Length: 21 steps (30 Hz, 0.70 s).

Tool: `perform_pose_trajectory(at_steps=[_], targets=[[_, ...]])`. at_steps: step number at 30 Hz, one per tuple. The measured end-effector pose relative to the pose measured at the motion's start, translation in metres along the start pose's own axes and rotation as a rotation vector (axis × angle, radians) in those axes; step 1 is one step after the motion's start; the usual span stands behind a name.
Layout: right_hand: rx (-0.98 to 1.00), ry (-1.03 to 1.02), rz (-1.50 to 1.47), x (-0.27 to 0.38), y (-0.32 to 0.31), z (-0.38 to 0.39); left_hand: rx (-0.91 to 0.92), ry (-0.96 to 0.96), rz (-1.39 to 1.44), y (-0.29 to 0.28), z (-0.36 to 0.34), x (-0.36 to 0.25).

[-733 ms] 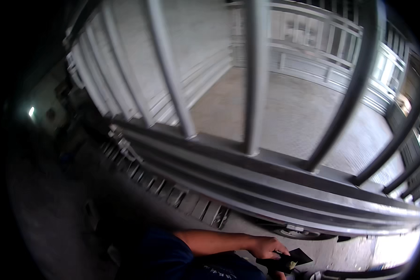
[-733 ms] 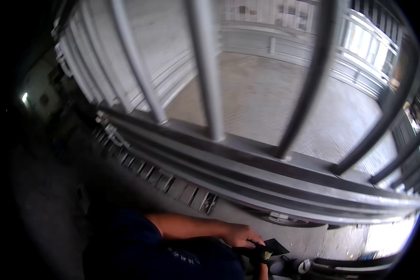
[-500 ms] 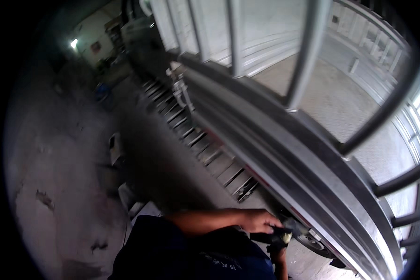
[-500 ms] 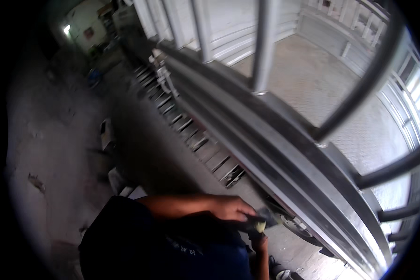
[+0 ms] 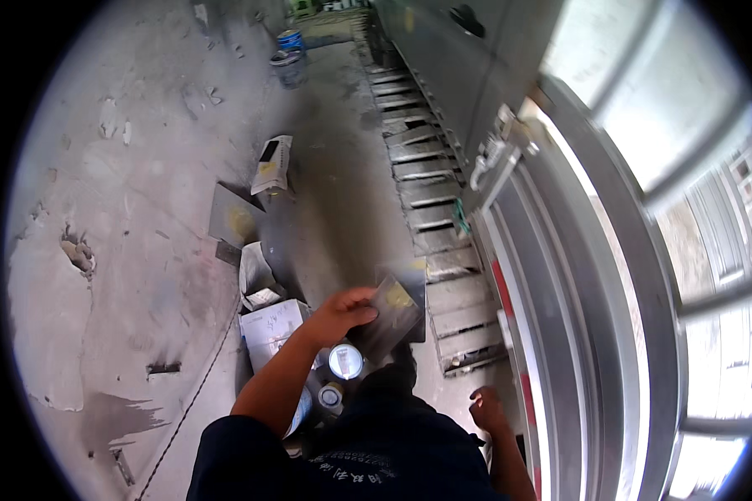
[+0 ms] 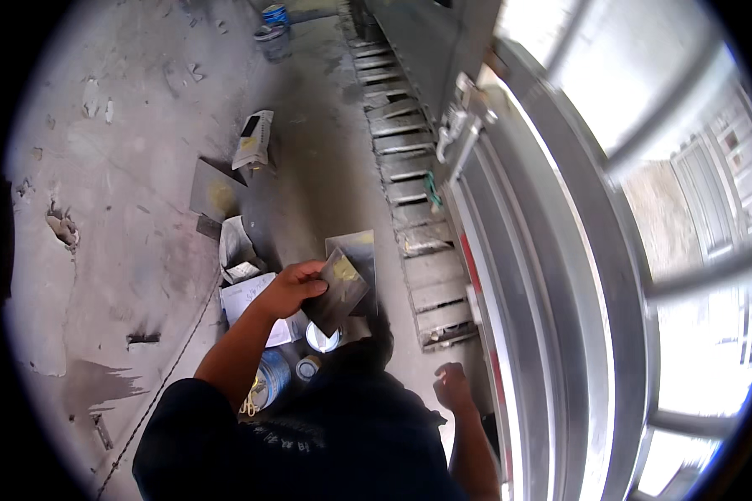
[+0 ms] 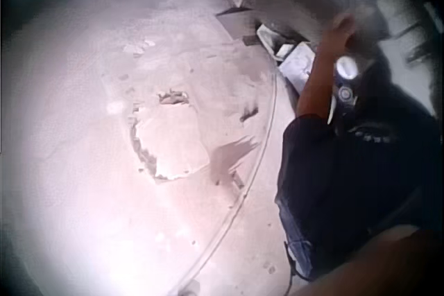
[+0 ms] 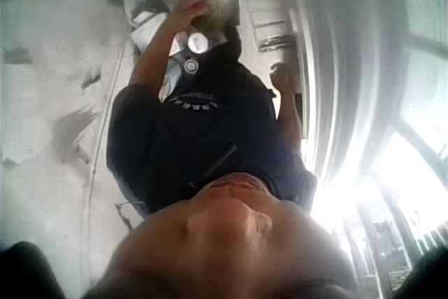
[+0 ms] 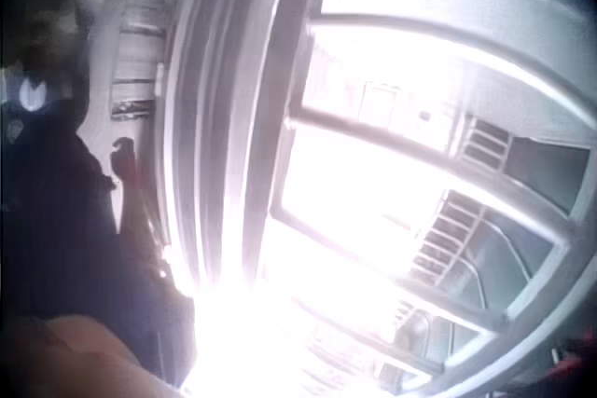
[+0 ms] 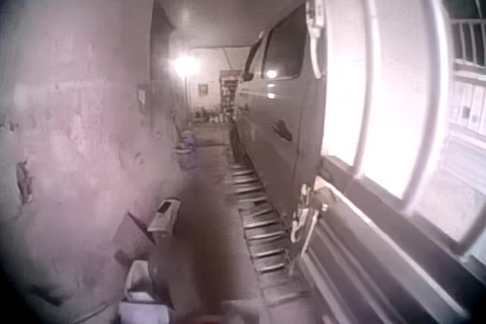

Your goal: The person scoops yellow body filler from a container onto a metal spreader and applies it to a damaged area on the side of a silver van. They then use a smaller metal tool to smooth and level the filler on the vehicle's surface.

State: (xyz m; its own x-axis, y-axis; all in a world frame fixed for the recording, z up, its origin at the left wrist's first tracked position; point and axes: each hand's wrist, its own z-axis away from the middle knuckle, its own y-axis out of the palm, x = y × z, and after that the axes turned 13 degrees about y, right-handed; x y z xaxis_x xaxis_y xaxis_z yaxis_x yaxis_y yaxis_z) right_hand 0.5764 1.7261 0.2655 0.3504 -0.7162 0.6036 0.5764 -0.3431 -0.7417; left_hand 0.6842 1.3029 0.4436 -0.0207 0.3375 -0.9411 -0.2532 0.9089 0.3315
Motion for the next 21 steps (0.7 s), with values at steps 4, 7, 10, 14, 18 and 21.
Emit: perform_pose_trajectory(at_steps=[4,7,10,14,18,21], targets=[[0.129,0.194,-0.269,0.156,-0.06,-0.131,-0.087,0.0,0.113,-0.055,-0.027,-0.009],[0.316,0.046,-0.647,0.243,-0.08,-0.21,-0.077,0.022,0.101,-0.078,-0.048,-0.037],[0.535,-0.088,-0.826,0.328,-0.092,-0.269,-0.1,0.039,0.166,-0.099,-0.068,-0.062],[0.593,-0.272,-0.68,0.396,-0.071,-0.348,-0.187,0.087,0.151,-0.134,-0.095,-0.089],[0.524,-0.259,-0.715,0.452,-0.071,-0.407,-0.63,0.302,0.289,-0.181,-0.124,-0.11],[0.412,-0.381,-0.639,0.494,-0.063,-0.447,-0.794,0.432,0.307,-0.223,-0.164,-0.116]])
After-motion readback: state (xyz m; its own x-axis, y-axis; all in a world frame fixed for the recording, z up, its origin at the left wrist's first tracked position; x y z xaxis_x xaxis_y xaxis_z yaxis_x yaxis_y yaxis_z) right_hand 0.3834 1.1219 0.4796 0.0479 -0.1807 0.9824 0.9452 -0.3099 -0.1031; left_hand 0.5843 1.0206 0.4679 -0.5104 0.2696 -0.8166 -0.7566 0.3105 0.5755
